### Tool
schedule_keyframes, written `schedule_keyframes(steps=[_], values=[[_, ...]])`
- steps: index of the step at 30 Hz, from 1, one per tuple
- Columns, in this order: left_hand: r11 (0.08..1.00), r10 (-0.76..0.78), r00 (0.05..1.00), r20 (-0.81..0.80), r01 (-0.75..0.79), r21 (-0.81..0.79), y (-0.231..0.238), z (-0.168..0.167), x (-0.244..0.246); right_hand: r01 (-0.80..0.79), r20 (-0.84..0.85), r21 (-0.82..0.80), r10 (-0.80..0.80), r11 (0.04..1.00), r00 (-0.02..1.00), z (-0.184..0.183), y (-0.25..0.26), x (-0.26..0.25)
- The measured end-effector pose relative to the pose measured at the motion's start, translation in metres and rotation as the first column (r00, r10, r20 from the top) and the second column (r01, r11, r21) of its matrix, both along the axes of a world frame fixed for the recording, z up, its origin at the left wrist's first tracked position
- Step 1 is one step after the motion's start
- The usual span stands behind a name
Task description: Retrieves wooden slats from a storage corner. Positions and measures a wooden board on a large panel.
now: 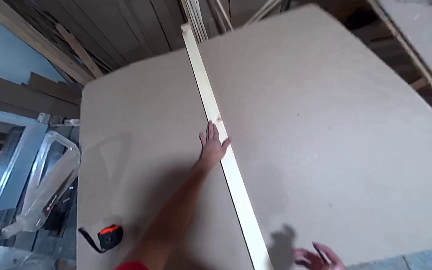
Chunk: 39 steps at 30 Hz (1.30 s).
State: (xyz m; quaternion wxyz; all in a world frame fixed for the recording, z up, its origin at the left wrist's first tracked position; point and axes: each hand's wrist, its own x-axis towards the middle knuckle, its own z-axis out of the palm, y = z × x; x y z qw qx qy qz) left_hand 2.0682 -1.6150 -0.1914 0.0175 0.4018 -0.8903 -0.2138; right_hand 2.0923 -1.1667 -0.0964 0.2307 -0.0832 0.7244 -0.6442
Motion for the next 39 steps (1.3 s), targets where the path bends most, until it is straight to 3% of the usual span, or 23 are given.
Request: schedule_keyframes(steps=[4,10,15,21,26,31,39], values=[[0.983,-0.159,0.981,0.11,0.148,0.107,-0.02,0.016,0.012,-0.013,-0.205,0.093,0.032,0.996,0.978,-0.02,-0.043,-0.024],[0.939,-0.3,0.943,0.143,0.265,0.22,-0.044,0.034,0.02,-0.113,-0.27,0.083,0.132,0.99,0.954,-0.051,-0.162,-0.074],[0.941,-0.318,0.947,0.046,0.31,0.135,-0.048,0.023,0.028,-0.251,-0.426,0.148,0.291,0.957,0.857,-0.083,-0.245,-0.082],[0.944,-0.291,0.955,0.063,0.276,0.182,-0.045,0.028,0.026,-0.209,-0.547,0.253,0.318,0.945,0.775,-0.102,-0.33,-0.109],[0.935,-0.263,0.962,0.07,0.237,0.264,-0.048,0.026,0.024,-0.232,-0.637,0.25,0.341,0.94,0.691,-0.109,-0.459,-0.167],[0.916,-0.26,0.965,0.04,0.233,0.328,-0.049,0.024,0.023,-0.253,-0.615,0.235,0.345,0.939,0.709,-0.103,-0.595,-0.235],[0.914,-0.281,0.96,-0.008,0.27,0.304,-0.05,0.02,0.024,-0.255,-0.51,0.364,0.421,0.896,0.75,-0.077,-0.73,-0.297]])
